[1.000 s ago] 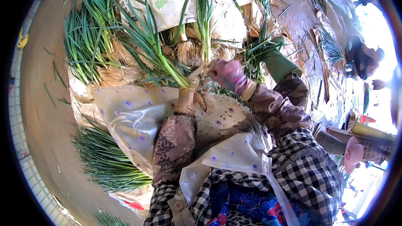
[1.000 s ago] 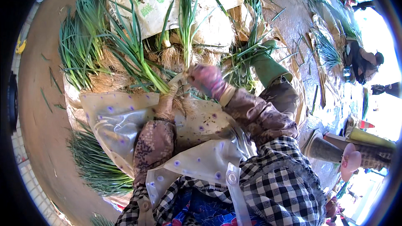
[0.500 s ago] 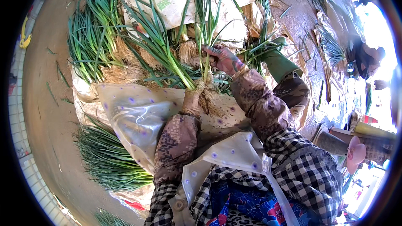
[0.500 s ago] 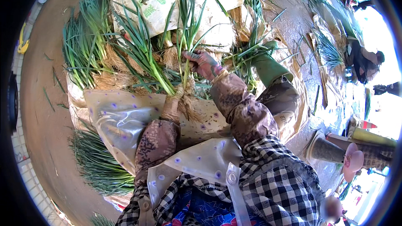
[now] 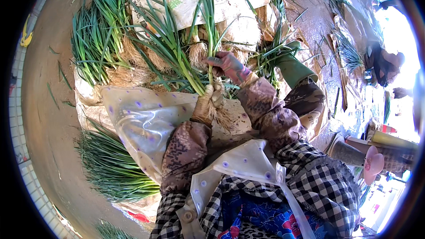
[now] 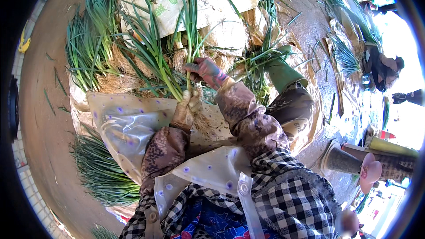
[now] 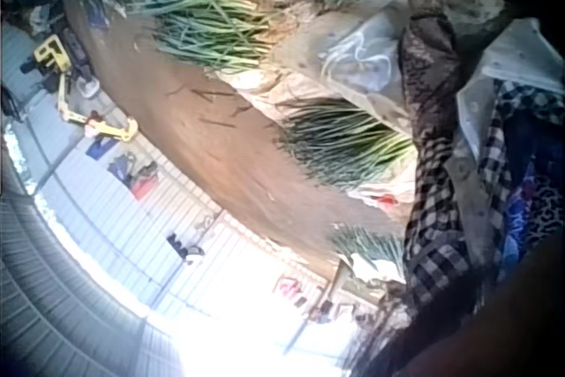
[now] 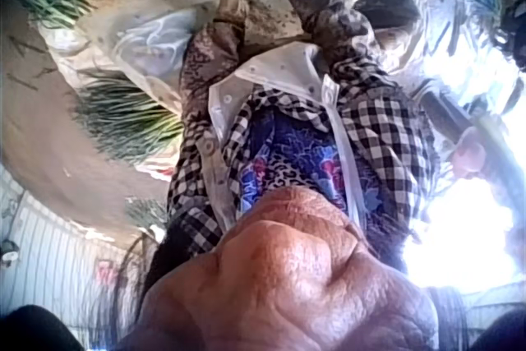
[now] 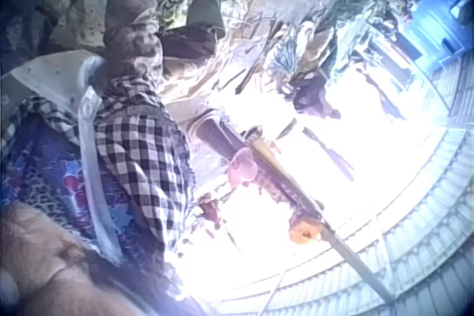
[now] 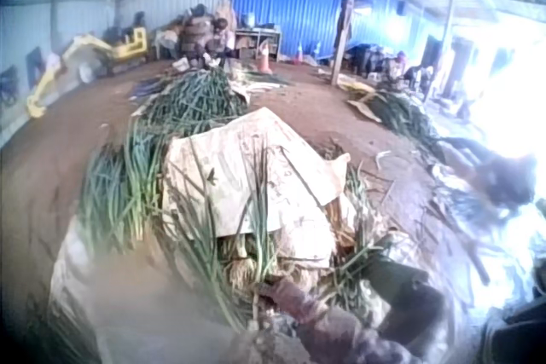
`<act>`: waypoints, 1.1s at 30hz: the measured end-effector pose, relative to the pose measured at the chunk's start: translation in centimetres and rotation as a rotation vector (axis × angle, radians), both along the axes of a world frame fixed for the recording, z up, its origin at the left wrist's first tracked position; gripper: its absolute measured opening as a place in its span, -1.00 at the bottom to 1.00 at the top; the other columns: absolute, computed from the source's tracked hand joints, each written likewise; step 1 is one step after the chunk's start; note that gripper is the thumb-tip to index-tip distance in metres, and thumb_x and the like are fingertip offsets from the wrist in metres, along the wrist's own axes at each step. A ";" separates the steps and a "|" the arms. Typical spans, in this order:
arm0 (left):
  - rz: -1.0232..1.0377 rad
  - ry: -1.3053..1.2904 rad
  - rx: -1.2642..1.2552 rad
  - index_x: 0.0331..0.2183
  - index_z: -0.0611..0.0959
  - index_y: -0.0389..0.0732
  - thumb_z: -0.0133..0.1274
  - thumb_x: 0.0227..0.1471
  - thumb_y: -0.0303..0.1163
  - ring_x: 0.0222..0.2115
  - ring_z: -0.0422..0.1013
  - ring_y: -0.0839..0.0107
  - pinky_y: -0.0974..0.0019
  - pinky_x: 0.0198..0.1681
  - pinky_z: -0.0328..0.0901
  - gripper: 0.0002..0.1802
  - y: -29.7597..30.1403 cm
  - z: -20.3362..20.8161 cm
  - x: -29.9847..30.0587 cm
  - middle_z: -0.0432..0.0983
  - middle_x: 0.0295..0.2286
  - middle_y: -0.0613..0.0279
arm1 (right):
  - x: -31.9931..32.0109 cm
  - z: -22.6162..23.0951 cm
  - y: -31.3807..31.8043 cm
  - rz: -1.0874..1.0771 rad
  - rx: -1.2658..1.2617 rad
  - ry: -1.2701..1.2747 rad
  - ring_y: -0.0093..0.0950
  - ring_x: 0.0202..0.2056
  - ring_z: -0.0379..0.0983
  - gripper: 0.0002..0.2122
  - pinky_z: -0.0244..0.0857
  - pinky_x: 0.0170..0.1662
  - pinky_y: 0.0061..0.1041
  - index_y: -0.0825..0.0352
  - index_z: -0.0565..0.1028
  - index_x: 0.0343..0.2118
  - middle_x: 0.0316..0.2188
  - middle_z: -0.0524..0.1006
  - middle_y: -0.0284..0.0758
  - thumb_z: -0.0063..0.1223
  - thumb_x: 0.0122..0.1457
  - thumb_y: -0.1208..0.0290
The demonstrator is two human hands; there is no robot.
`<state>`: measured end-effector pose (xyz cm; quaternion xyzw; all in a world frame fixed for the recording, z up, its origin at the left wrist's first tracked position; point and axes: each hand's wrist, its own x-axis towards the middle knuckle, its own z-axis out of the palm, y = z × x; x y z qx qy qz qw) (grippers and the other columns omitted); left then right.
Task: The person sorts and cleans bunches of green onions by hand while sitting on the floor.
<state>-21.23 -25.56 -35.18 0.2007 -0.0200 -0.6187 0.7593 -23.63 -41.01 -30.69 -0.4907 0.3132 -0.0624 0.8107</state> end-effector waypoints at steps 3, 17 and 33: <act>0.044 -0.043 0.107 -0.41 0.46 -0.14 -0.09 0.05 -0.13 -0.70 0.07 0.64 0.56 -0.63 0.03 -0.73 0.0 0.3 -0.4 0.17 -0.69 0.48 | -0.5 -1.0 0.2 -0.050 -0.101 0.039 -0.69 -0.73 0.19 -0.78 0.03 -0.71 -0.68 0.41 0.45 -0.43 -0.67 0.39 -0.43 0.16 -0.03 0.36; 0.225 0.020 0.544 -0.41 0.50 -0.20 -0.11 0.05 -0.09 -0.73 0.21 0.59 0.51 -0.72 0.16 -0.66 -0.5 -0.3 -0.5 0.31 -0.69 0.44 | -7.5 3.2 5.4 -0.206 -0.217 -0.013 -0.70 -0.74 0.20 -0.94 0.00 -0.74 -0.72 0.34 0.44 -0.49 -0.70 0.37 -0.44 0.03 0.04 0.48; -0.070 0.016 0.083 -0.35 0.47 -0.31 -0.08 0.05 -0.24 -0.59 0.38 0.39 0.38 -0.54 0.36 -0.71 -0.2 0.9 -1.2 0.45 -0.52 0.14 | -3.3 -2.4 1.8 -0.059 0.147 -0.086 -0.59 -0.48 0.37 -0.61 0.27 -0.39 -0.63 0.39 0.36 -0.09 -0.32 0.49 -0.23 0.11 0.00 0.37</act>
